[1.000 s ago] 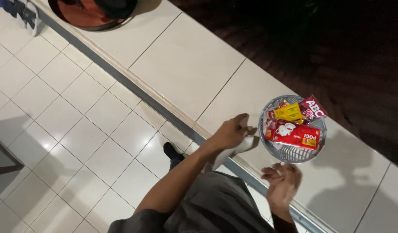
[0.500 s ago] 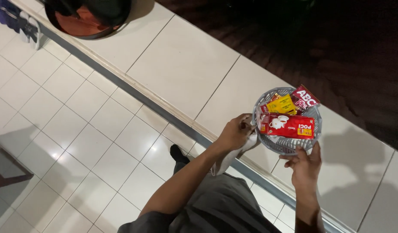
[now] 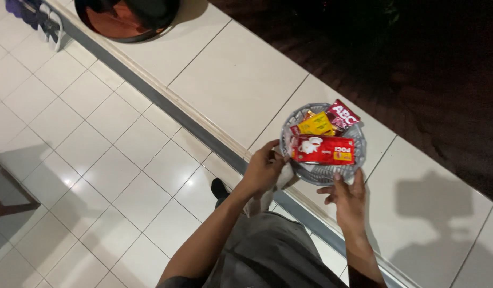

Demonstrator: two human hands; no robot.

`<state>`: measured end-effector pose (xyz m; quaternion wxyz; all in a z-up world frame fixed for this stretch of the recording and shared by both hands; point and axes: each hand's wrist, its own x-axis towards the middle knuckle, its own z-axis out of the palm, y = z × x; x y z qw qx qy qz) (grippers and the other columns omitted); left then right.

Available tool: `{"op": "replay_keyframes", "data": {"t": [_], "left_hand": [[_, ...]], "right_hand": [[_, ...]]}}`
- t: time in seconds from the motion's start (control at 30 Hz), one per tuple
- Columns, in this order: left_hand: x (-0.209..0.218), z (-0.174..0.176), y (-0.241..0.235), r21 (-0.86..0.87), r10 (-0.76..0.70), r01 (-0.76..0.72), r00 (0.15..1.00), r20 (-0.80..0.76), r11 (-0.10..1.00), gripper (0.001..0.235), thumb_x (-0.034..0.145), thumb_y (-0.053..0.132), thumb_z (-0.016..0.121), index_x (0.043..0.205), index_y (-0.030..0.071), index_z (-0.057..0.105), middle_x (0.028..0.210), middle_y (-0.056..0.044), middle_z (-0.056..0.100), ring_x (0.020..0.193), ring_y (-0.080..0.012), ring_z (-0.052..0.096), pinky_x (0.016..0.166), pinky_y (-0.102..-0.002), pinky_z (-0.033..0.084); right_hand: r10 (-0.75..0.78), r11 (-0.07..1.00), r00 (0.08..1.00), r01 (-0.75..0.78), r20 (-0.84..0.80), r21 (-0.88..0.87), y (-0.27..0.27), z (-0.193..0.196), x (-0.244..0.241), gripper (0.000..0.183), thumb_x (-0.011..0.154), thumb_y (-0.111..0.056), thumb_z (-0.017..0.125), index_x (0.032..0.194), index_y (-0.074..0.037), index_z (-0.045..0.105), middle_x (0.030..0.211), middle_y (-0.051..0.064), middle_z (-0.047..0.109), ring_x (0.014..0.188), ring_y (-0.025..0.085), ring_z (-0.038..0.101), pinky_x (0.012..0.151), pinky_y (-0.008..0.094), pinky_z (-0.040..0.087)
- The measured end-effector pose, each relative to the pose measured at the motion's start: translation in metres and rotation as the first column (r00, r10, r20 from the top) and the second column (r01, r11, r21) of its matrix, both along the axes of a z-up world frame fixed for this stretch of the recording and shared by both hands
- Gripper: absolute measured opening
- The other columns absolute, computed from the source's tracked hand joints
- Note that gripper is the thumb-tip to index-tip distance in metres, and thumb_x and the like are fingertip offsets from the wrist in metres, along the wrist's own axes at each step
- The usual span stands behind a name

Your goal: Clean the top of a low wall or shelf with a cloth.

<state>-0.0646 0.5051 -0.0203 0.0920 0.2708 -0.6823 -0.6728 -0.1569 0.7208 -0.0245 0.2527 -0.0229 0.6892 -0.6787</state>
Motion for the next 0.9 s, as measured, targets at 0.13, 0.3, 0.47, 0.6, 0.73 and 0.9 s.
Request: {"op": "replay_keyframes", "data": {"t": [0.13,0.3,0.47,0.6,0.73,0.9], "left_hand": [[0.010,-0.022,-0.024,-0.045,0.108,-0.108,0.994,-0.001,0.993,0.051,0.092,0.010,0.071,0.139,-0.002,0.055,0.080,-0.005,0.069,0.071,-0.0094,0.063,0.066,-0.027,0.054],[0.022,-0.029,-0.063,-0.041,0.232,-0.235,0.970,-0.079,0.971,0.049,0.092,0.007,0.071,0.138,-0.003,0.059,0.077,-0.003,0.065,0.071,-0.0091,0.061,0.071,-0.026,0.053],[0.032,-0.025,-0.103,-0.056,0.266,-0.268,0.963,-0.041,0.962,0.046,0.093,0.007,0.068,0.137,-0.002,0.060,0.076,-0.003,0.064,0.070,-0.0089,0.059,0.070,-0.026,0.053],[0.038,-0.030,-0.138,-0.062,0.306,-0.305,0.952,-0.002,0.950,0.042,0.097,0.010,0.063,0.137,-0.001,0.062,0.079,-0.003,0.063,0.070,-0.0086,0.057,0.067,-0.026,0.052],[0.042,-0.023,-0.174,-0.083,0.324,-0.323,0.946,-0.002,0.943,0.041,0.098,0.014,0.064,0.136,-0.001,0.062,0.079,-0.003,0.063,0.069,-0.0089,0.057,0.065,-0.027,0.052],[0.044,-0.018,-0.217,-0.093,0.358,-0.357,0.934,-0.014,0.929,0.053,0.094,0.015,0.071,0.143,0.000,0.055,0.080,-0.003,0.063,0.070,-0.0089,0.058,0.063,-0.027,0.051]], "right_hand": [[0.121,0.991,0.991,-0.124,0.054,0.055,-0.020,0.003,-0.001,0.051,0.102,-0.019,0.054,0.149,-0.007,0.037,0.096,0.017,0.071,0.067,0.023,0.072,0.047,0.027,0.049],[0.160,0.982,0.987,-0.161,0.018,0.099,-0.056,0.002,-0.010,0.071,0.100,-0.015,0.054,0.163,-0.010,0.022,0.101,0.016,0.072,0.069,0.022,0.072,0.048,0.028,0.051],[0.222,0.968,0.975,-0.223,0.023,0.112,-0.102,-0.002,-0.012,0.076,0.099,-0.012,0.056,0.164,-0.012,0.017,0.099,0.017,0.073,0.068,0.022,0.072,0.046,0.027,0.049],[0.278,0.955,0.959,-0.270,-0.049,0.126,-0.140,-0.007,-0.012,0.076,0.100,-0.011,0.056,0.165,-0.012,0.017,0.099,0.017,0.073,0.068,0.022,0.073,0.048,0.028,0.051],[0.284,0.953,0.959,-0.282,0.001,0.112,-0.185,-0.012,-0.016,0.075,0.100,-0.010,0.056,0.164,-0.013,0.017,0.099,0.016,0.073,0.068,0.022,0.073,0.050,0.029,0.054],[0.300,0.954,0.954,-0.299,-0.016,0.036,-0.238,-0.023,-0.020,0.075,0.100,-0.007,0.055,0.163,-0.013,0.016,0.104,0.015,0.072,0.068,0.022,0.073,0.052,0.030,0.055]]}}
